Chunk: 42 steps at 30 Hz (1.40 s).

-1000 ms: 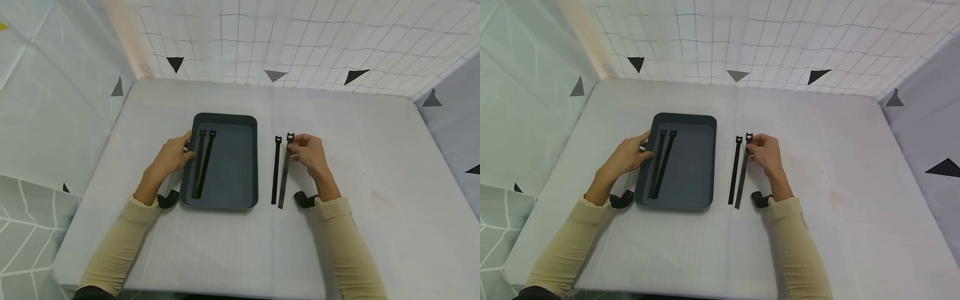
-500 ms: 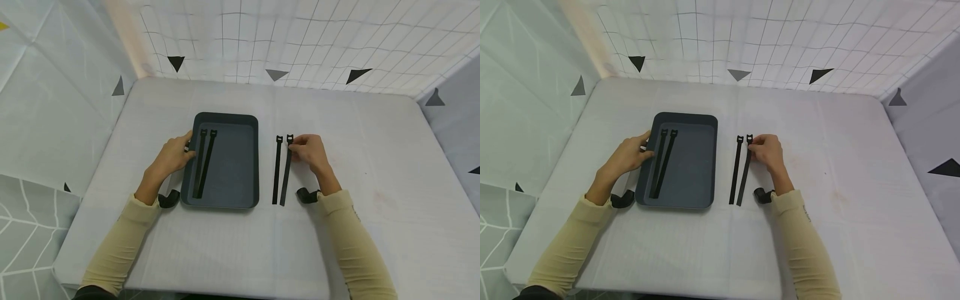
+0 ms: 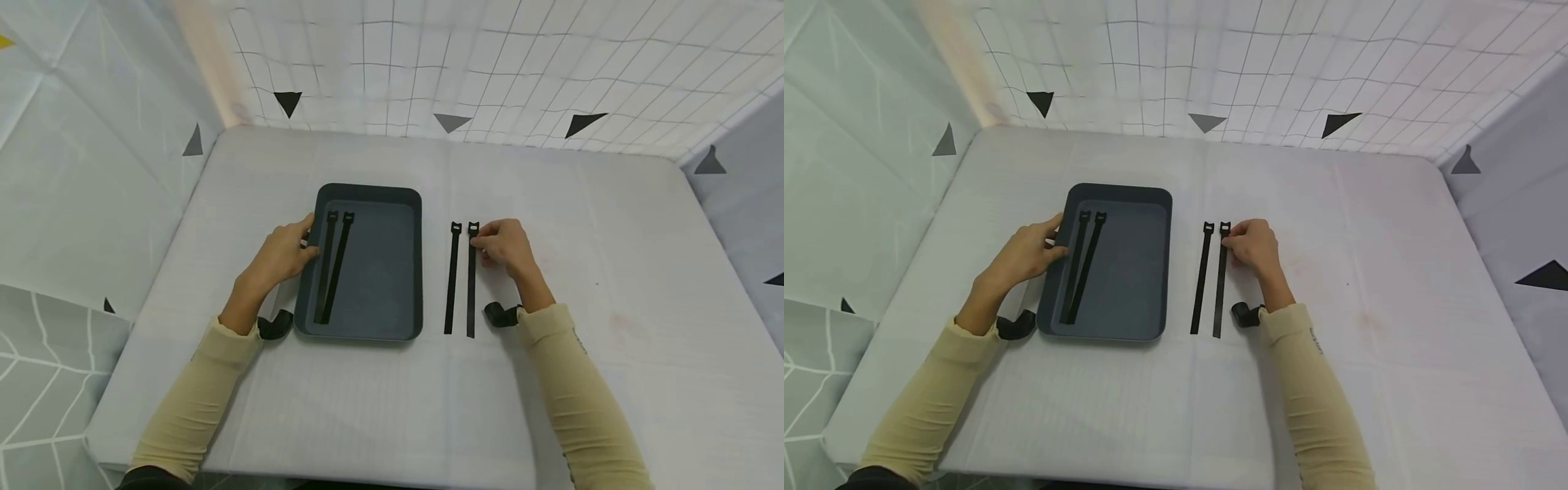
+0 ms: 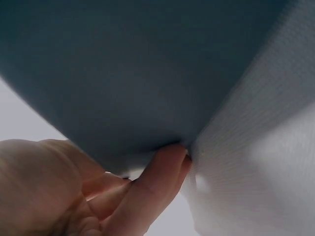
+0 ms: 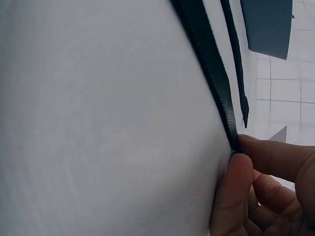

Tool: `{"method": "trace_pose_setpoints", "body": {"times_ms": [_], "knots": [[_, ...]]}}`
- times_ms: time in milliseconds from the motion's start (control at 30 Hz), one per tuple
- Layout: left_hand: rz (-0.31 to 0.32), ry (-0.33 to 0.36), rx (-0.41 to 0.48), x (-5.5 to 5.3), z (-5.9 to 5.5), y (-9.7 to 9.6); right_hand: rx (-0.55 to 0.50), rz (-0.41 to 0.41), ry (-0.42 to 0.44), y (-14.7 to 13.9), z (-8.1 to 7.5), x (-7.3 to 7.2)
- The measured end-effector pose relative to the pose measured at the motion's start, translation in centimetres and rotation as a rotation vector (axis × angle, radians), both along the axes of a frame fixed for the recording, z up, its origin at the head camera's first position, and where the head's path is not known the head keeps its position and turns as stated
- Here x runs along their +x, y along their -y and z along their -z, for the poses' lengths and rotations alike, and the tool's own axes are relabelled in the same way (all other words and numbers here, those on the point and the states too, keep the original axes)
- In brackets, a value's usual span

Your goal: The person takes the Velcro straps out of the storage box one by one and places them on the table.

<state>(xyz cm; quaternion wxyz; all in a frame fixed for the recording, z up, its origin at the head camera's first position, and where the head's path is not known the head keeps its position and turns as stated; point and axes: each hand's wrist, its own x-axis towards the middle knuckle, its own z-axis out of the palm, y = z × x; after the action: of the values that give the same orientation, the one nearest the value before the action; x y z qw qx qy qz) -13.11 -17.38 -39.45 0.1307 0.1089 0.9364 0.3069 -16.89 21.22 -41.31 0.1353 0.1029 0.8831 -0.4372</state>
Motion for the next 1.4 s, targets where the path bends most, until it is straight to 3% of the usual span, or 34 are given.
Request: {"method": "trace_pose_setpoints", "body": {"times_ms": [400, 1100, 1400], "knots": [[0.0, -0.009, 0.003, 0.0, 0.0, 0.0, 0.049, -0.01, -0.039, -0.2, 0.2, 0.2], [0.015, -0.034, -0.017, 0.2, 0.4, 0.1, -0.189, 0.015, -0.058, -1.0, 0.4, 1.7], [0.012, -0.045, -0.008, 0.2, 0.1, 0.1, -0.298, 0.036, -0.211, 0.0, -1.0, 1.9]]}}
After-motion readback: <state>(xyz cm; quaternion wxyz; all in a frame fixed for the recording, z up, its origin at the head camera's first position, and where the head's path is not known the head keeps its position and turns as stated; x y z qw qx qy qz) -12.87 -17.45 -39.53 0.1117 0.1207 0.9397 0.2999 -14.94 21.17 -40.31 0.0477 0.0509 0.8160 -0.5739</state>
